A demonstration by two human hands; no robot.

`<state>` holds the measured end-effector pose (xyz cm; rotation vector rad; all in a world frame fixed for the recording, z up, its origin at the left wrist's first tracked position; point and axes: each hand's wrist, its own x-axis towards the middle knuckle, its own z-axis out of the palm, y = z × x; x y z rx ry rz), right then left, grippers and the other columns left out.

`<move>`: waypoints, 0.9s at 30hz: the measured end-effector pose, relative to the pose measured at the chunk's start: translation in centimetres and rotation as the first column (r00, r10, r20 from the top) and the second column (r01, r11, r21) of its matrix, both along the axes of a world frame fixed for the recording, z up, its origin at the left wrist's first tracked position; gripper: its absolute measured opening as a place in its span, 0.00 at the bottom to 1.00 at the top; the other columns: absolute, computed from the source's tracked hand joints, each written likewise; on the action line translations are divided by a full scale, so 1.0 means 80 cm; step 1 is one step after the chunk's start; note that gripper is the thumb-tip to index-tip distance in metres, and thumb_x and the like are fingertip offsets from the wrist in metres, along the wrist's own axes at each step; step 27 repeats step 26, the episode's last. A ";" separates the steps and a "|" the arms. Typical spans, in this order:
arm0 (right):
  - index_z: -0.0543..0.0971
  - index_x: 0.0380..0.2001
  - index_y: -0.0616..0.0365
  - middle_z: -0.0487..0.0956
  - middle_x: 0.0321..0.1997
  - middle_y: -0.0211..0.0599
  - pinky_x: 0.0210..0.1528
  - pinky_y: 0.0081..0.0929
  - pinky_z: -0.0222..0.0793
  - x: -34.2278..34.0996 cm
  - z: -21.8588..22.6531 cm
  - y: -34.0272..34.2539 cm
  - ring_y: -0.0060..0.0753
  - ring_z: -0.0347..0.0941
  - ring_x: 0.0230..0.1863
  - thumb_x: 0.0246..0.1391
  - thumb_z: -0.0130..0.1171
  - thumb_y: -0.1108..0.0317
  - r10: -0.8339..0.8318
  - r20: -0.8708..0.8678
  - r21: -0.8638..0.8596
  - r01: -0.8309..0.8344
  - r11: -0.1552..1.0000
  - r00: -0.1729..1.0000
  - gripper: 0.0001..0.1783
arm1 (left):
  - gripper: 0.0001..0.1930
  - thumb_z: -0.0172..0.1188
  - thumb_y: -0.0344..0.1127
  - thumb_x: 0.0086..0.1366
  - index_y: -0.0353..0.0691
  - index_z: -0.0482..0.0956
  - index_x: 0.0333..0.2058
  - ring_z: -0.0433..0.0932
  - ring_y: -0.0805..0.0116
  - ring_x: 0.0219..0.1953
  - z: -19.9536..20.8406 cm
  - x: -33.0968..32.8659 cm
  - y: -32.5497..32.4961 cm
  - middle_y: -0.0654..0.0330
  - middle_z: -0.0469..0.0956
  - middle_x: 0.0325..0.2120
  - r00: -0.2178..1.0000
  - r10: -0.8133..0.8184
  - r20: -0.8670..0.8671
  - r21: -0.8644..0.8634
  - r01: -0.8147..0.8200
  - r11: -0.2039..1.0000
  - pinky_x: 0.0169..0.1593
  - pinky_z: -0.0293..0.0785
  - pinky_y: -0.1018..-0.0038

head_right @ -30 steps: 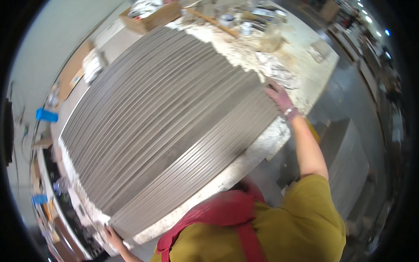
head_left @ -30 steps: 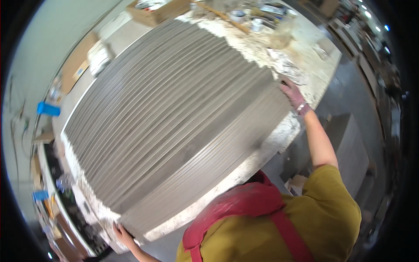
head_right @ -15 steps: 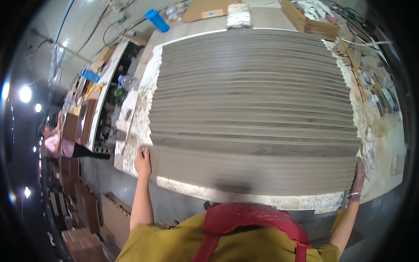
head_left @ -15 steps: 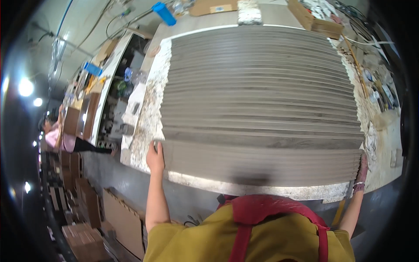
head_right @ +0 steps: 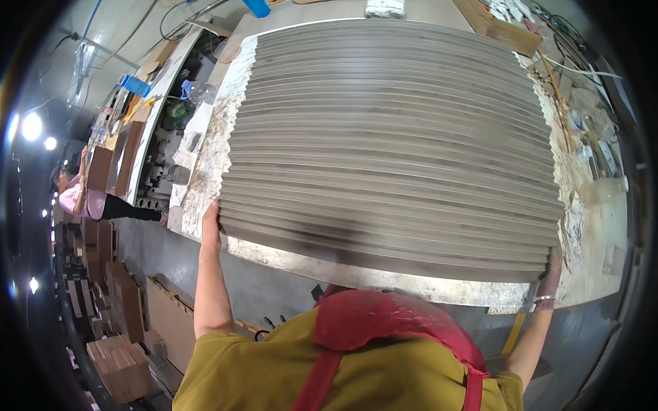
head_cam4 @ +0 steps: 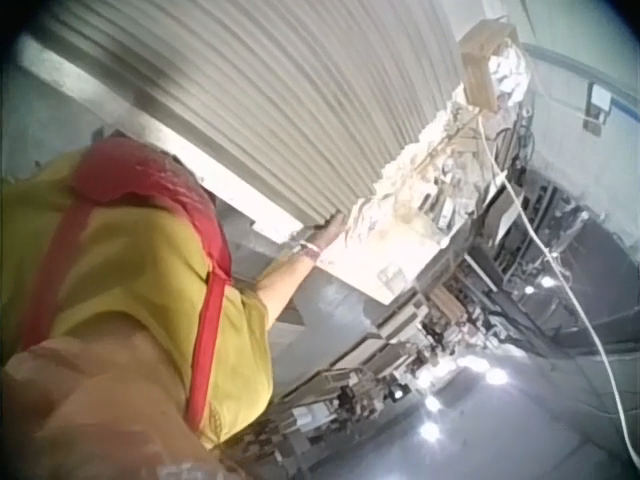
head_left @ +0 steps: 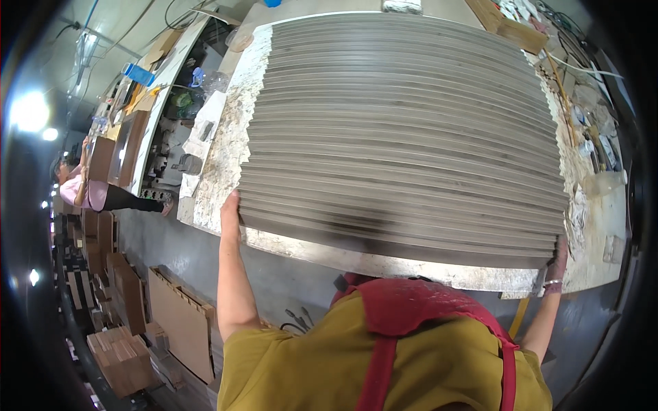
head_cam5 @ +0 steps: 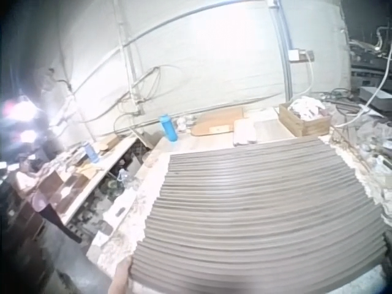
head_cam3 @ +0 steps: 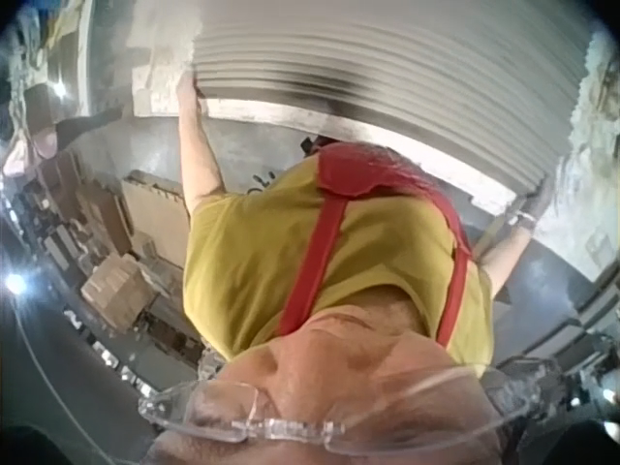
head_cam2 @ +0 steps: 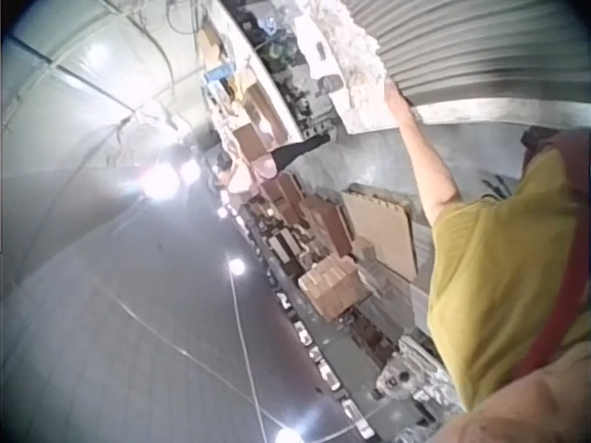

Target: The person wipes the surface of a grooved wood panel using a cloth, periodically wetting the cloth from a plastic bottle and rubbing it across the panel before stacking the panel on top of others.

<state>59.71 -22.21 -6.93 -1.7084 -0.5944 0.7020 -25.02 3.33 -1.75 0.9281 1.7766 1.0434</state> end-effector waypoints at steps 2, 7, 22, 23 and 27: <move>0.64 0.62 0.60 0.67 0.63 0.36 0.64 0.28 0.54 -0.004 0.000 -0.014 0.32 0.63 0.61 0.61 0.50 0.55 -0.027 0.010 -0.052 0.027 0.998 1.000 0.30 | 0.25 0.51 0.45 0.68 0.31 0.70 0.55 0.71 0.69 0.53 -0.015 -0.010 -0.002 0.57 0.75 0.50 1.000 0.004 -0.004 0.004 -0.004 1.000 0.57 0.63 0.73; 0.62 0.63 0.61 0.63 0.65 0.37 0.66 0.30 0.51 -0.026 0.001 -0.038 0.34 0.59 0.64 0.61 0.47 0.50 0.067 -0.025 -0.048 -0.068 0.997 0.997 0.33 | 0.23 0.54 0.46 0.66 0.33 0.72 0.52 0.73 0.72 0.43 -0.014 -0.028 0.006 0.62 0.77 0.41 0.997 -0.064 -0.049 0.037 0.065 0.997 0.50 0.67 0.75; 0.65 0.60 0.65 0.64 0.66 0.45 0.69 0.27 0.46 0.001 0.075 0.143 0.37 0.56 0.68 0.62 0.39 0.41 0.062 0.248 -0.252 0.003 0.968 0.967 0.38 | 0.25 0.46 0.58 0.67 0.42 0.72 0.47 0.71 0.73 0.29 -0.020 -0.020 0.209 0.63 0.72 0.30 0.872 -0.423 -0.245 -0.290 0.350 0.891 0.30 0.67 0.74; 0.65 0.61 0.63 0.63 0.66 0.45 0.69 0.27 0.46 0.002 0.068 0.139 0.37 0.55 0.68 0.62 0.39 0.41 0.117 0.259 -0.272 -0.044 0.961 0.959 0.38 | 0.19 0.48 0.55 0.67 0.44 0.72 0.37 0.57 0.79 0.17 -0.042 -0.024 0.218 0.69 0.59 0.19 0.869 -0.397 -0.295 -0.183 0.356 0.916 0.19 0.55 0.77; 0.62 0.63 0.58 0.61 0.67 0.47 0.70 0.30 0.43 -0.005 0.071 0.151 0.41 0.53 0.69 0.61 0.37 0.37 0.315 0.414 -0.439 -0.116 0.891 0.854 0.39 | 0.25 0.51 0.52 0.67 0.47 0.69 0.57 0.68 0.74 0.24 -0.084 -0.113 0.244 0.60 0.76 0.32 0.815 -0.358 -0.455 -0.163 0.319 0.934 0.29 0.65 0.79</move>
